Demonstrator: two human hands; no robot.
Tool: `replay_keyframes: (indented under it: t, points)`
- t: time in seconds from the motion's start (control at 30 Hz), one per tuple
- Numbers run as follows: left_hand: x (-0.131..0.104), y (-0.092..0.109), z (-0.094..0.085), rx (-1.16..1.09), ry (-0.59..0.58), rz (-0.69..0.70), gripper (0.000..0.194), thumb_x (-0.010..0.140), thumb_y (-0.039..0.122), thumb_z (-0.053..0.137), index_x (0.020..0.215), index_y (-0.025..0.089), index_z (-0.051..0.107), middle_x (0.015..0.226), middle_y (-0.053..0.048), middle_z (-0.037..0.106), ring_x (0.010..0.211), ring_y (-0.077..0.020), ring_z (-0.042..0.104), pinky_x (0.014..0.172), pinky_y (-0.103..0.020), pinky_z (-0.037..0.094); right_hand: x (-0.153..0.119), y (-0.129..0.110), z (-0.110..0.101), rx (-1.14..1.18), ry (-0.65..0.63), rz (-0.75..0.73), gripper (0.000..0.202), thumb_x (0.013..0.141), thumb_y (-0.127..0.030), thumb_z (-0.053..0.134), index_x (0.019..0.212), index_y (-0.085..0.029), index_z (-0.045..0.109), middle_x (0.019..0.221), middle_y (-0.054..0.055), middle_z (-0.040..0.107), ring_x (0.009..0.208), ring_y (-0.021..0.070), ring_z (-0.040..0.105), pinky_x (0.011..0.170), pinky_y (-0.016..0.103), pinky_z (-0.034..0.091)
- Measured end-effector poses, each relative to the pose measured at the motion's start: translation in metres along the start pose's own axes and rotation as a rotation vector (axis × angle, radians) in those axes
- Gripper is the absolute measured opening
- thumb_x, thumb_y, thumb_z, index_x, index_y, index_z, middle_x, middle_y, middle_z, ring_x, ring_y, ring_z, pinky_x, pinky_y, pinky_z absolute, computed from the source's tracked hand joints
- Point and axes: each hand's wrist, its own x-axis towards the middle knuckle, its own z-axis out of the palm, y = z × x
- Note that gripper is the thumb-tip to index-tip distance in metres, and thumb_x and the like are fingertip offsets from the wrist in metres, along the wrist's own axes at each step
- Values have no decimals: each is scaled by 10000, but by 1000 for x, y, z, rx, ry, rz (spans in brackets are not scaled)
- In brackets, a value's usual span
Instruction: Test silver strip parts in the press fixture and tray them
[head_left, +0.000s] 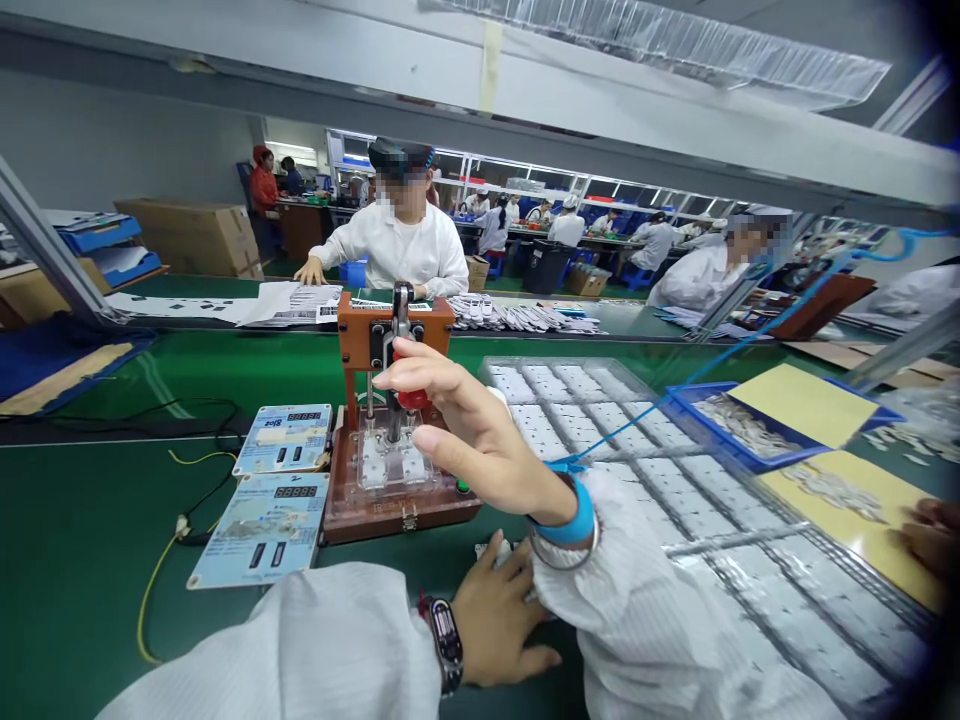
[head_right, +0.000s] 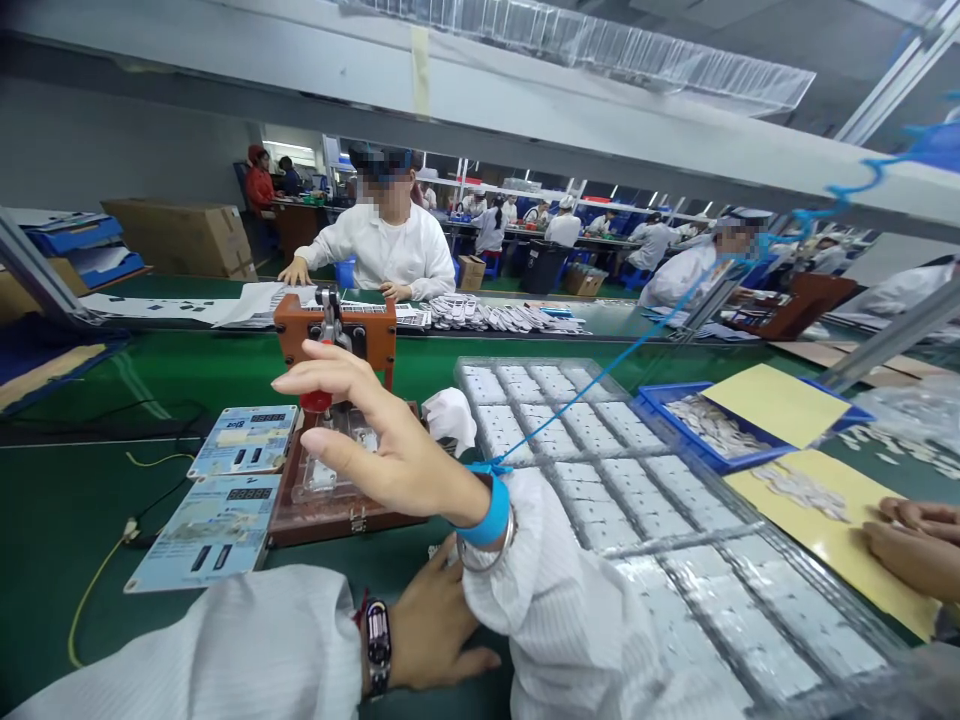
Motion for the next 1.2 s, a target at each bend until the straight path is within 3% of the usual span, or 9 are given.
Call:
replay_keyframes:
  t: [0.1, 0.23, 0.43, 0.53, 0.73, 0.97, 1.2]
  points:
    - [-9, -4, 3, 18, -26, -6, 552, 975, 514, 405, 1438, 215, 380, 1540, -109, 330, 1444, -310, 210, 1152, -612, 162, 0, -1, 0, -1, -5, 9, 264, 938, -229, 514, 1202, -242, 515, 1312, 36, 561, 1430, 166, 281, 1205, 419, 246]
    - [-48, -6, 3, 24, -52, -41, 565, 981, 517, 375, 1480, 265, 290, 1584, -89, 220, 1454, -312, 175, 1136, -641, 168, -1, -1, 0, 5, 2, 14, 261, 934, -205, 516, 1192, -242, 524, 1303, 37, 563, 1421, 172, 296, 1200, 421, 256]
    - [-119, -8, -24, 104, -211, -173, 655, 923, 354, 589, 1488, 340, 258, 1577, -65, 210, 1424, -333, 266, 1093, -661, 263, 0, 1, 3, -22, 40, -14, 235, 923, -181, 522, 1145, -252, 552, 1244, 26, 584, 1390, 181, 349, 1198, 444, 263]
    - [-139, -8, -36, 116, -192, -211, 694, 901, 309, 617, 1491, 343, 254, 1574, -64, 214, 1420, -339, 272, 1082, -678, 261, -1, 3, 4, -41, 58, -29, 220, 915, -170, 529, 1115, -251, 570, 1222, 23, 590, 1380, 186, 362, 1201, 451, 257]
    - [-149, -7, -39, 163, -89, -213, 746, 887, 374, 636, 1504, 351, 216, 1581, -68, 180, 1423, -378, 239, 1038, -740, 240, -2, 5, 5, -118, 86, -22, 193, 917, -207, 520, 1090, -268, 579, 1205, 19, 601, 1371, 209, 380, 1185, 492, 283]
    - [-160, -1, -25, 340, 79, -432, 809, 910, 372, 590, 1538, 233, 99, 1563, -126, 224, 1400, -367, 305, 1027, -647, 380, -1, 4, 4, -196, 78, -15, 143, 919, -257, 510, 1035, -267, 595, 1195, 26, 615, 1361, 230, 399, 1176, 516, 295]
    - [-163, -9, -17, 302, 103, -467, 792, 894, 335, 629, 1531, 254, 165, 1575, -136, 201, 1398, -358, 313, 1022, -561, 440, -2, 1, 3, -227, 58, -7, 146, 920, -227, 507, 1024, -271, 600, 1215, 24, 605, 1377, 229, 377, 1159, 504, 325]
